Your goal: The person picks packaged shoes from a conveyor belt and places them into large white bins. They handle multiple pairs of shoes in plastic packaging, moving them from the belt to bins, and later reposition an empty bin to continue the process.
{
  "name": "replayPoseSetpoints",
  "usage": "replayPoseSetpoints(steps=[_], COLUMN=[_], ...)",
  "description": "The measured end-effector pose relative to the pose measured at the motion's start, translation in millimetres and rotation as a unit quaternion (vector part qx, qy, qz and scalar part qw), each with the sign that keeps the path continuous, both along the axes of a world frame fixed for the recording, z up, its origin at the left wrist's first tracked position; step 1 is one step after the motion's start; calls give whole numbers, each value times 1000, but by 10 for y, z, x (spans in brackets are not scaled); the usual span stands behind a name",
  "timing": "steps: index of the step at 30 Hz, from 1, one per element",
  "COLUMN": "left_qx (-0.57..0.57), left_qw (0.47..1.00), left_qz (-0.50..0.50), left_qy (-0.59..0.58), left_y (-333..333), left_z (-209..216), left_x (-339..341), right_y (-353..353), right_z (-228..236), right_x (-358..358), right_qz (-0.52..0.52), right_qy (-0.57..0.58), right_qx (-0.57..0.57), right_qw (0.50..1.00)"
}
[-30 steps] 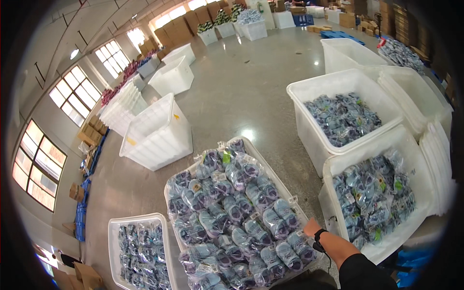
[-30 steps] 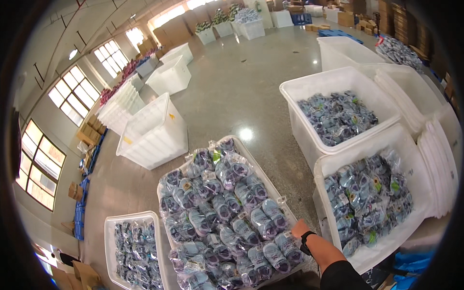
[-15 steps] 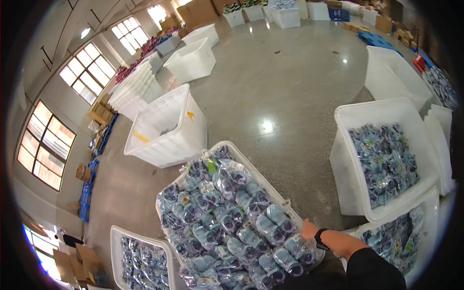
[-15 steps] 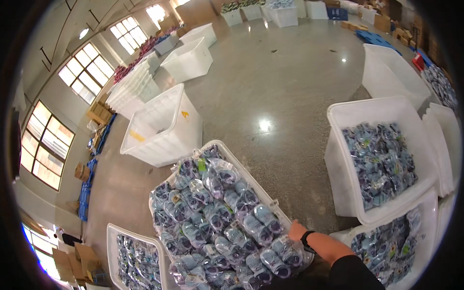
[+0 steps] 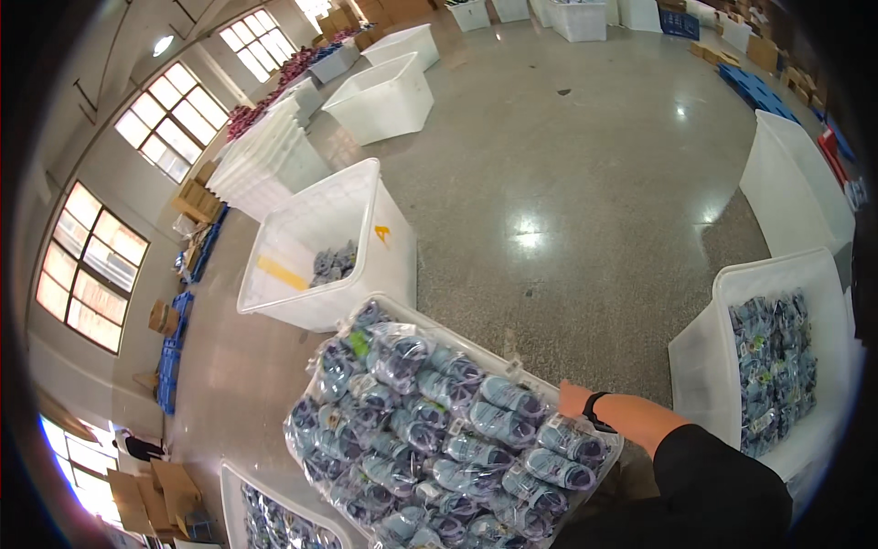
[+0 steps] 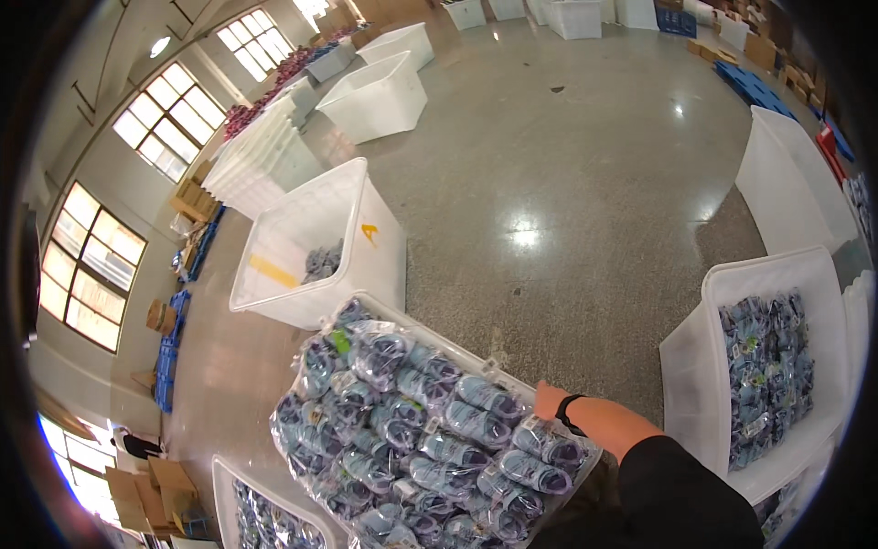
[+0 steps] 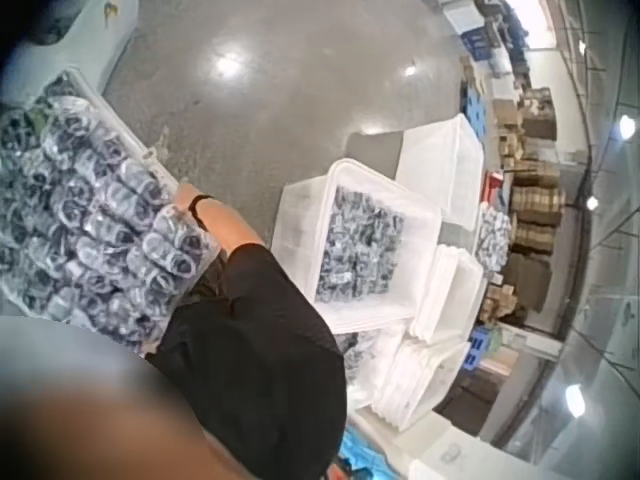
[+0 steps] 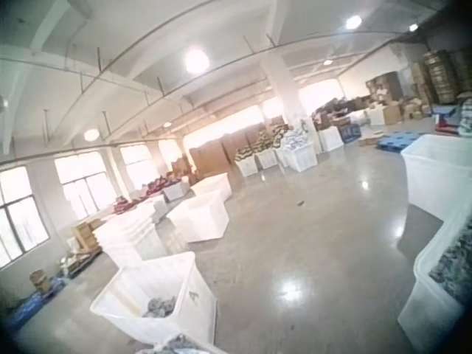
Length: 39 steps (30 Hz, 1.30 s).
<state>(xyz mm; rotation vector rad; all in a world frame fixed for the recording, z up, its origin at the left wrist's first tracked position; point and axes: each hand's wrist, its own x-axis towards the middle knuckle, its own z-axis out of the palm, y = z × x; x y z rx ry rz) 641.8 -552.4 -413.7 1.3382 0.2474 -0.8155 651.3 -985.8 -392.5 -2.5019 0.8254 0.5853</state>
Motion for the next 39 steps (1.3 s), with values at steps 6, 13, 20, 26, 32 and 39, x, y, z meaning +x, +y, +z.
replayPoseSetpoints(steps=[6,13,20,26,32,39], left_qx=[1,-4,-4,-7,7,30], left_qw=[1000,999,997,995,995,995], left_qz=[-14,-7,25,59,57,52], left_qy=[26,53,72,80,87,75], left_y=[-556,-1189,-1828,-2223,-2489,-2780], left_z=[-106,-67,9,93,214,346], left_x=[-52,-262,-589,-800,-835,-862], right_y=[-128,-364,-753,-1412,-1544,-1577], right_z=[309,248,-57,-28,435,658], right_x=[319,651,1022,664,294,320], right_qz=[48,120,138,192,-163,-167], right_qy=[41,67,-29,-6,18,-51], right_qx=[70,82,76,3,237,207], right_qw=[996,987,987,981,958,963])
